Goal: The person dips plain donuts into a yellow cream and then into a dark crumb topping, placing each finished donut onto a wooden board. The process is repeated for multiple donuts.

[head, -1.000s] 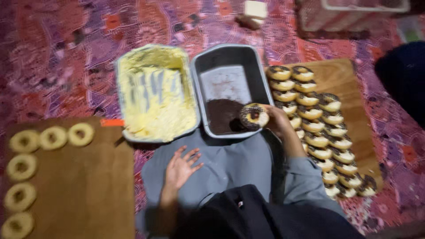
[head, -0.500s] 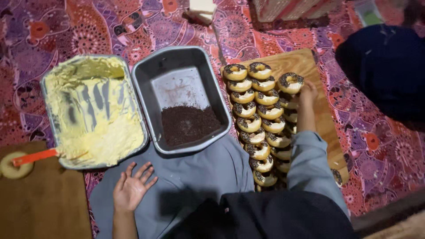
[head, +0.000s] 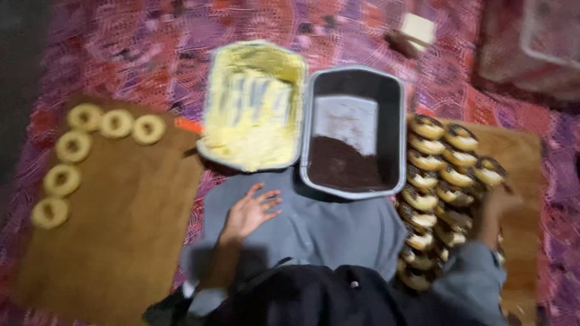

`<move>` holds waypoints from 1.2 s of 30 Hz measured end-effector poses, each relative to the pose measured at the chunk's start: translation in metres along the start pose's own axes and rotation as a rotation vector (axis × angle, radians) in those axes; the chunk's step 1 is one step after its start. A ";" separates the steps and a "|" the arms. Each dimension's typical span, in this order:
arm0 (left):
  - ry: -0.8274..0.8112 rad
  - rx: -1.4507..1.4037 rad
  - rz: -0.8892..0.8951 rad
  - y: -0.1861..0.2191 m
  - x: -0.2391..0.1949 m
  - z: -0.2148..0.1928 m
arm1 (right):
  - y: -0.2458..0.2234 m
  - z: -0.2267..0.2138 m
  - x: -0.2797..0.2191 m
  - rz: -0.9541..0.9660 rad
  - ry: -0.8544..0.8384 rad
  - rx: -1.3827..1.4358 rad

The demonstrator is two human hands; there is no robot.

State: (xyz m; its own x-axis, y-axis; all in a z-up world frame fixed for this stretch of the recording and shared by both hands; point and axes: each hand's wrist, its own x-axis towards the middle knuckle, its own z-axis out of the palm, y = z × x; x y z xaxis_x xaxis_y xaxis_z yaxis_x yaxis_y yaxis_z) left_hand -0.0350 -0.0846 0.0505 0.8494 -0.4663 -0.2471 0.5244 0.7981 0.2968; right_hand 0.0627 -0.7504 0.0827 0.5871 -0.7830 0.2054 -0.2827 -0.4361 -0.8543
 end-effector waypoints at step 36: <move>1.307 1.290 0.744 0.267 -0.098 -0.102 | -0.230 0.229 -0.493 0.077 -1.176 0.632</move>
State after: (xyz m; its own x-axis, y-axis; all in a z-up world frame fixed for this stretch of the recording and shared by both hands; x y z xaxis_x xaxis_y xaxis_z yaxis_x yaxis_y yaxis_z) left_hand 0.0155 0.2135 0.0601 0.6448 0.7643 -0.0098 0.3835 -0.3124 0.8691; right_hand 0.0122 -0.1627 0.0686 0.9760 0.1876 -0.1102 -0.1342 0.1204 -0.9836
